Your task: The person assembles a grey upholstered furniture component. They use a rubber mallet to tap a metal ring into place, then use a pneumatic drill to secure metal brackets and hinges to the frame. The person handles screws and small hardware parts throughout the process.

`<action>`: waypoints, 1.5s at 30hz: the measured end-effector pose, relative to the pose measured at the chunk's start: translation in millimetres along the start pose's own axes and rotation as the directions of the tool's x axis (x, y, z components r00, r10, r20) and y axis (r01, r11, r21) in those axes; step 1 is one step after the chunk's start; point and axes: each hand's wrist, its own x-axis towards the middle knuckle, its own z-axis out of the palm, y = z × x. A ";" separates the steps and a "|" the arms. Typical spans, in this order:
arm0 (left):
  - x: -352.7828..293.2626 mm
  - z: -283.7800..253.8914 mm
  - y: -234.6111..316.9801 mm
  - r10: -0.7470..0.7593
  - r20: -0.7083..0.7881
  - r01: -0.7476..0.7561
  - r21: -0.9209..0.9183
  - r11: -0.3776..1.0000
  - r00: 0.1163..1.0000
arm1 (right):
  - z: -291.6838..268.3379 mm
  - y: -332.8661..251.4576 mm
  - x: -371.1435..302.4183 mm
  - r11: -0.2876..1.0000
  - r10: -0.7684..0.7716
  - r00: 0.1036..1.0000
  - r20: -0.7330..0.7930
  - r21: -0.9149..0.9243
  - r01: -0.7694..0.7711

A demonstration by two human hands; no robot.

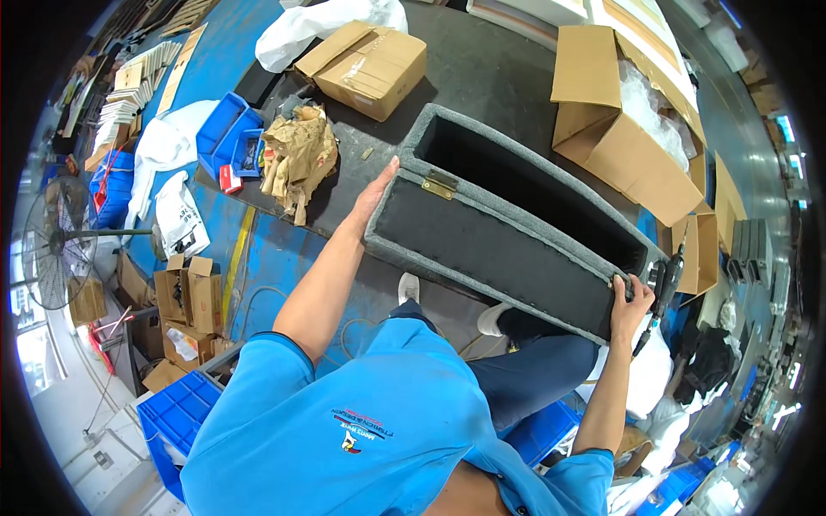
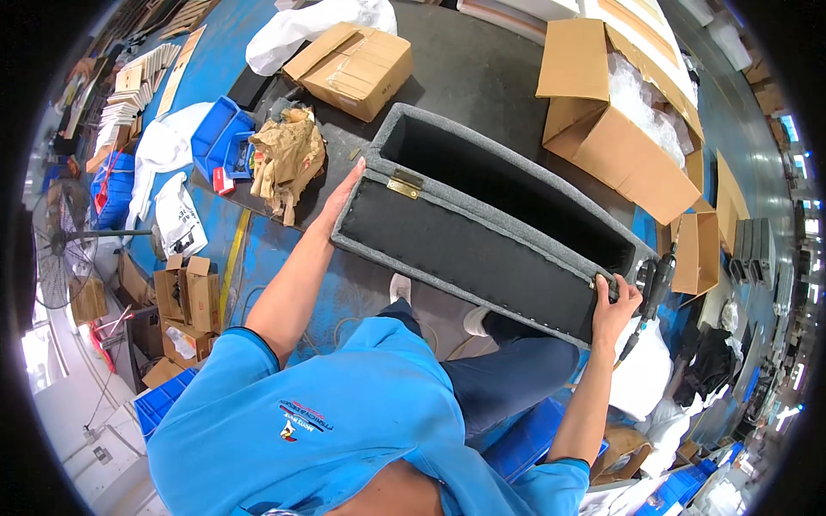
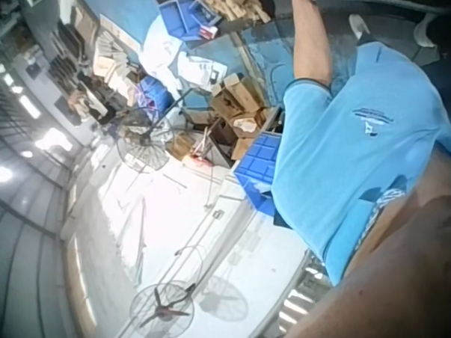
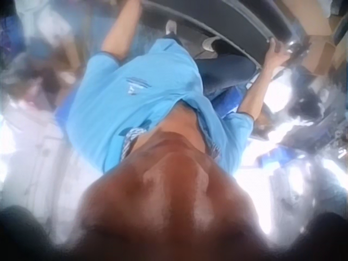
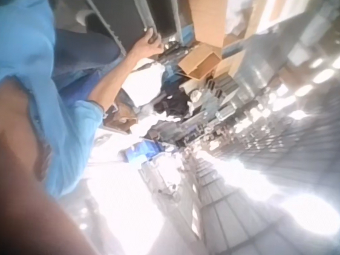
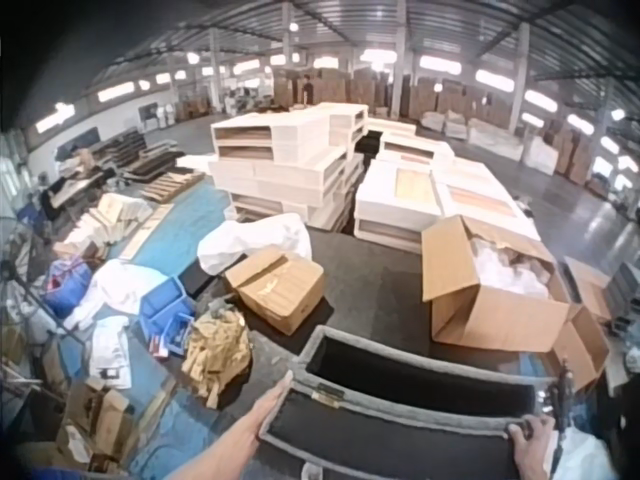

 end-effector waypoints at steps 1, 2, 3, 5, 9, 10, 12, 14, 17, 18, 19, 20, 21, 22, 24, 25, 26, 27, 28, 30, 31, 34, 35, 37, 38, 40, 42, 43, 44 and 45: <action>0.1 -0.1 -0.3 -0.004 0.014 0.005 -0.012 1.000 1.000 | -0.1 -0.1 -0.5 1.000 -0.004 1.000 -0.001 -0.001 0.004; 0.1 -0.2 -0.5 -0.009 0.029 0.009 -0.024 1.000 1.000 | -0.1 -0.3 -1.0 1.000 -0.008 1.000 -0.003 -0.001 0.008; 0.0 -0.3 -0.9 -0.003 0.015 0.003 -0.018 1.000 1.000 | 0.0 -0.5 -1.5 1.000 -0.012 1.000 -0.004 -0.002 0.012; -2.5 3.9 -0.4 0.006 -0.012 -0.006 -0.003 1.000 1.000 | 0.2 3.3 -2.2 1.000 -0.025 1.000 0.000 -0.007 0.025; -1.6 -2.3 0.1 -0.009 -0.001 0.009 -0.002 1.000 1.000 | 0.1 -0.5 -3.0 0.999 -0.029 1.000 0.000 -0.022 0.029; -1.1 -3.5 -0.4 0.002 0.016 -0.002 -0.008 1.000 1.000 | 0.2 -0.5 -3.4 0.999 -0.027 1.000 -0.003 -0.021 0.027; -0.2 -6.1 -0.9 0.016 0.022 -0.016 -0.005 1.000 1.000 | 0.4 -0.5 -3.6 1.000 -0.025 1.000 -0.008 -0.020 0.025; 2.2 -6.1 1.5 0.032 0.003 -0.032 0.011 0.999 0.999 | -0.5 -0.5 -1.1 1.000 -0.014 1.000 0.008 -0.028 0.014; 4.2 -10.8 1.3 -0.001 -0.022 0.002 0.027 1.000 1.000 | -1.2 -0.4 0.0 1.000 0.001 1.000 0.017 -0.017 0.000; 4.4 -12.2 1.4 -0.005 -0.015 0.005 0.025 1.000 1.000 | -0.8 -0.4 0.5 1.000 0.005 1.000 0.019 -0.010 -0.005; 1.8 -7.2 2.6 -0.010 -0.006 0.010 0.023 1.000 1.000 | -1.0 -0.9 0.7 1.000 0.010 1.000 0.022 -0.006 -0.010; 0.3 -4.3 3.1 -0.015 0.003 0.015 0.021 1.000 1.000 | -1.0 -1.5 0.6 1.000 0.016 1.000 0.025 -0.002 -0.016; 1.8 -6.9 2.1 0.003 -0.018 -0.002 0.050 0.999 1.000 | -1.2 -1.9 0.7 1.000 0.021 0.999 0.028 0.002 -0.021; 3.2 -8.6 2.6 0.024 -0.037 -0.021 0.078 0.997 0.999 | -0.6 -0.2 1.4 1.000 0.018 1.000 0.025 0.000 -0.018; 6.6 -11.3 3.0 0.033 -0.057 -0.027 0.104 0.994 0.998 | 1.0 3.5 1.9 1.000 0.010 1.000 0.017 -0.004 -0.010; 5.7 -10.3 3.1 0.015 -0.061 -0.009 0.102 0.995 0.998 | 0.8 3.3 1.7 1.000 0.008 1.000 0.014 -0.009 -0.008; 5.0 -9.2 3.2 -0.002 -0.065 0.008 0.101 0.995 0.998 | 1.2 3.1 1.6 1.000 0.006 1.000 0.011 -0.013 -0.006; 4.5 -7.8 3.1 -0.003 -0.053 0.008 0.089 0.996 0.999 | 1.4 2.9 1.7 1.000 0.004 1.000 0.008 -0.017 -0.004; 3.3 -6.2 3.3 -0.004 -0.041 0.007 0.079 0.997 0.999 | 1.7 4.4 1.9 1.000 0.001 1.000 0.006 -0.018 -0.001; 5.6 -8.7 1.7 -0.005 -0.037 0.008 0.080 0.997 0.999 | 2.6 7.5 2.6 1.000 -0.005 1.000 0.000 -0.020 0.005; 8.9 -10.6 1.5 -0.005 -0.042 0.008 0.092 0.996 0.999 | 2.7 7.6 3.3 1.000 -0.010 1.000 0.001 -0.013 0.010; 9.9 -16.7 1.1 0.007 -0.039 -0.003 0.114 0.993 0.999 | 3.0 8.6 4.8 1.000 -0.018 1.000 0.003 0.001 0.018; 9.0 -16.0 1.3 0.011 -0.033 -0.007 0.119 0.993 0.999 | 2.9 9.4 4.5 1.000 -0.016 1.000 0.005 0.001 0.016; 8.4 -16.3 0.9 0.011 -0.016 -0.009 0.107 0.994 1.000 | 2.7 9.4 3.9 1.000 -0.019 1.000 0.005 0.003 0.019; 7.8 -16.8 0.8 0.011 -0.009 -0.010 0.102 0.995 1.000 | 3.1 8.4 3.7 1.000 -0.025 1.000 0.003 0.006 0.025; 5.9 -17.2 2.5 0.002 -0.028 0.001 0.105 0.994 1.000 | 5.3 5.6 3.8 0.999 -0.038 0.999 -0.001 0.001 0.038; 2.8 -16.0 2.9 -0.009 -0.040 0.013 0.114 0.993 0.999 | 4.2 4.0 2.4 1.000 -0.025 1.000 0.003 0.006 0.025; 1.8 -12.0 3.5 -0.013 -0.040 0.018 0.123 0.992 0.999 | 3.6 3.7 2.5 1.000 -0.018 1.000 0.003 0.010 0.018; 1.1 -9.1 3.7 -0.019 -0.039 0.024 0.133 0.991 0.999 | 3.8 5.5 1.6 1.000 -0.014 1.000 -0.006 0.011 0.015; 0.9 -11.4 4.9 0.017 -0.120 0.006 0.194 0.981 0.993 | 6.1 6.8 1.2 0.999 -0.035 0.999 -0.009 -0.003 0.035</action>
